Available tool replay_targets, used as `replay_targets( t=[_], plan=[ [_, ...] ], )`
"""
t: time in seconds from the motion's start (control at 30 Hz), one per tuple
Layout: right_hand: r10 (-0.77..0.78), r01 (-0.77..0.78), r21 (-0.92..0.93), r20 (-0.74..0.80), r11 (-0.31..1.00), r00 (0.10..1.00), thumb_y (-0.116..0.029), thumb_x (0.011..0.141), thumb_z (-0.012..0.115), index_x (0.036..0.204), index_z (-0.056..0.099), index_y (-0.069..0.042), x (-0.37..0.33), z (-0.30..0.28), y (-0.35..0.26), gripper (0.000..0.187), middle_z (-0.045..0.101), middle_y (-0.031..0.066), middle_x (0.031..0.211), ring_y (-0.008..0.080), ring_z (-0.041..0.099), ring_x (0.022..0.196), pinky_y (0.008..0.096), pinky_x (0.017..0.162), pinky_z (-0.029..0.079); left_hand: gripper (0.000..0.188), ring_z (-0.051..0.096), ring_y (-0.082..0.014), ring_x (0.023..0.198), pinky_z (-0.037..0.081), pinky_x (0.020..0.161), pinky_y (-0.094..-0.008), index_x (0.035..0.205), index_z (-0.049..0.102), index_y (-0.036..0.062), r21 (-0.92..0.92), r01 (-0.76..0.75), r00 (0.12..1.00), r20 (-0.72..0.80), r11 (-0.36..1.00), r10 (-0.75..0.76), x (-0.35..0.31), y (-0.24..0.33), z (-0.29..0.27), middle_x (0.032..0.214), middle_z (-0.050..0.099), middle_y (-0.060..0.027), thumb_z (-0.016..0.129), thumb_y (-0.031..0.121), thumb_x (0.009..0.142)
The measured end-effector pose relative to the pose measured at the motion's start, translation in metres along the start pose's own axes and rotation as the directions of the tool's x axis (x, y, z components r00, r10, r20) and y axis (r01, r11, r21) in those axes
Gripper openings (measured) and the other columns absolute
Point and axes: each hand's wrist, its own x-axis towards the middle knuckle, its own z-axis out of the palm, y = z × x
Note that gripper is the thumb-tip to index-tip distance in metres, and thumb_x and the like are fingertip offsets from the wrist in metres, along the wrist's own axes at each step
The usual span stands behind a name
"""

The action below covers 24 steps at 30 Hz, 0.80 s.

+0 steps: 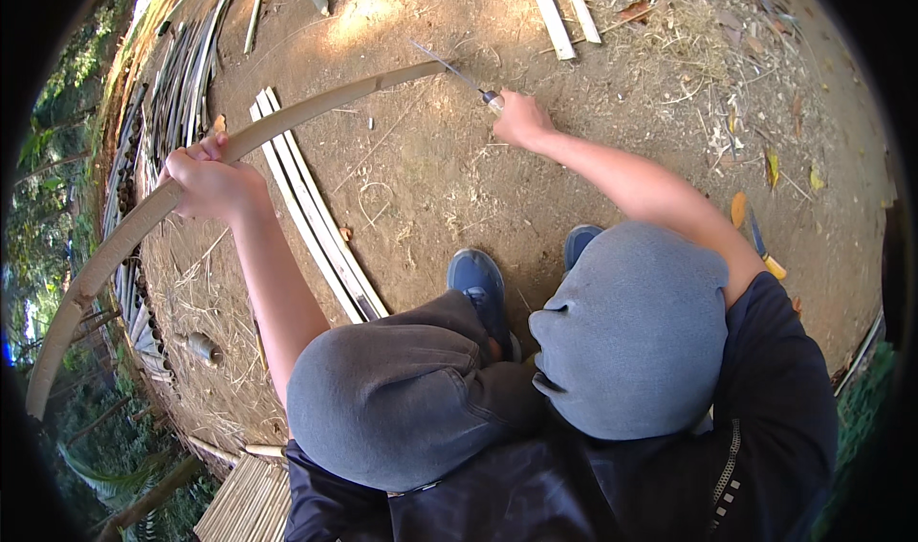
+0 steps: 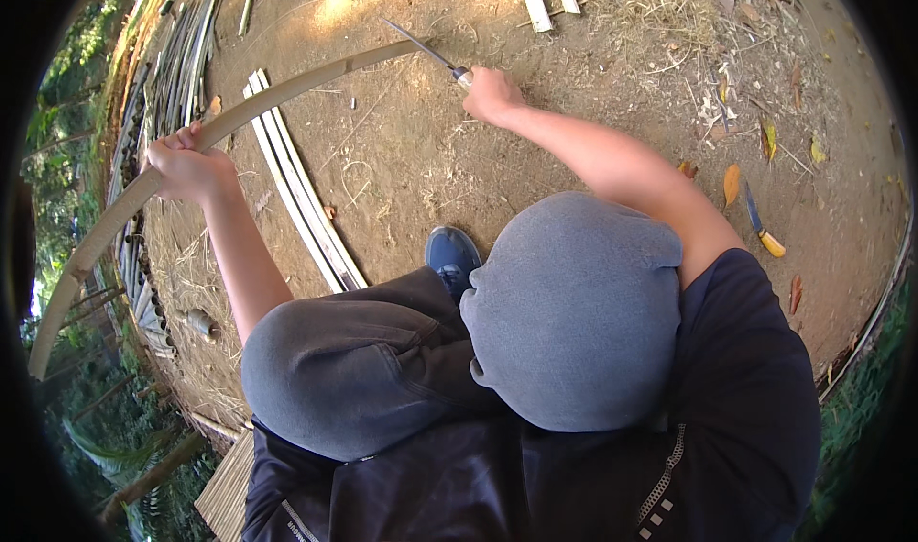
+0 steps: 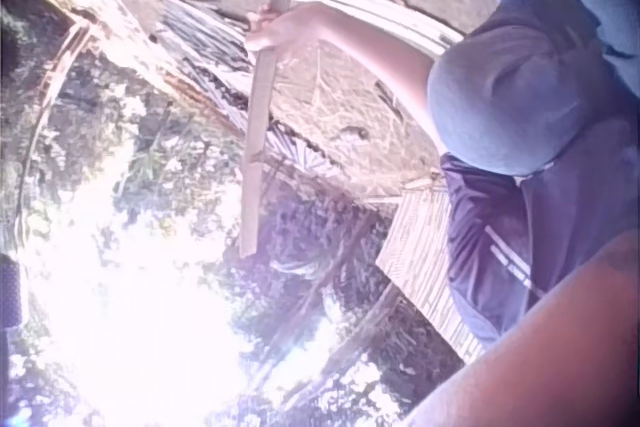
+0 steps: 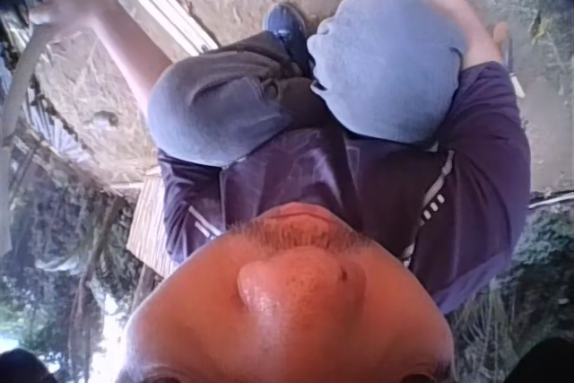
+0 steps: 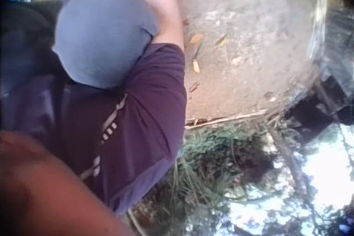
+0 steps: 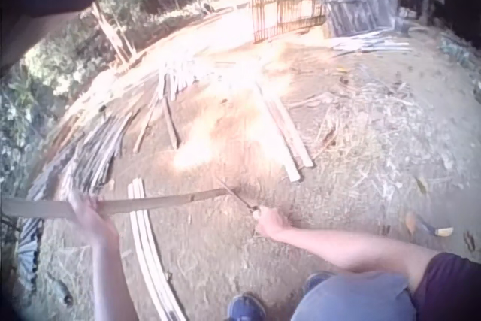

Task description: The person uses a blade to shave thin strips from a length of bamboo while sitting on the ground, turning the bamboo and handling the blade by hand.

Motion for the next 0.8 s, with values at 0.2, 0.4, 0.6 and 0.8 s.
replay_targets(
  t=[0.2, 0.4, 0.6, 0.8],
  plan=[
    [-0.208, 0.207, 0.016, 0.039, 0.978, 0.977, -0.007, 0.091, 0.059, 0.117, 0.058, -0.001, -0.036, 0.001, -0.027, 0.027, 0.067, 0.0094, 0.076, 0.0203, 0.065, 0.062, 0.0363, 0.051, 0.050, 0.022, 0.041, -0.0160, 0.057, 0.054, 0.059, -0.0358, 0.079, 0.030, 0.0098, 0.083, -0.010, 0.999, -0.038, 0.996, 0.013, 0.007, -0.006, -0.008, 0.067, 0.037, -0.0017, 0.045, -0.003, 0.091],
    [-0.165, 0.161, 0.058, 0.075, 0.985, 0.983, -0.007, 0.090, 0.062, 0.118, 0.058, -0.001, -0.022, 0.007, -0.041, 0.029, 0.067, 0.0102, 0.081, 0.0190, 0.064, 0.063, 0.0359, 0.053, 0.051, 0.020, 0.044, -0.0145, 0.057, 0.052, 0.055, -0.0323, 0.080, 0.033, 0.0080, 0.061, 0.040, 0.985, -0.171, 0.997, -0.029, 0.011, -0.007, -0.011, 0.068, 0.041, -0.0029, 0.046, -0.002, 0.089],
    [0.010, -0.010, -0.006, 0.062, 1.000, 0.998, -0.007, 0.086, 0.061, 0.114, 0.061, -0.004, 0.013, -0.006, -0.011, 0.029, 0.069, 0.0145, 0.095, 0.0274, 0.069, 0.083, 0.0425, 0.072, 0.054, 0.021, 0.044, -0.0143, 0.053, 0.053, 0.055, -0.0335, 0.077, 0.034, 0.0089, 0.041, -0.005, 0.997, -0.075, 0.999, 0.008, 0.008, -0.013, -0.009, 0.066, 0.041, -0.0028, 0.047, -0.004, 0.088],
    [0.036, -0.035, -0.131, -0.001, 0.991, 0.999, -0.006, 0.089, 0.063, 0.114, 0.060, -0.002, -0.016, -0.021, 0.009, 0.026, 0.068, 0.0146, 0.092, 0.0246, 0.067, 0.078, 0.0431, 0.066, 0.053, 0.021, 0.047, -0.0143, 0.053, 0.055, 0.056, -0.0337, 0.079, 0.035, 0.0098, 0.010, -0.003, 1.000, -0.013, 1.000, 0.003, 0.013, -0.009, -0.021, 0.065, 0.042, -0.0033, 0.046, -0.006, 0.088]
  ],
)
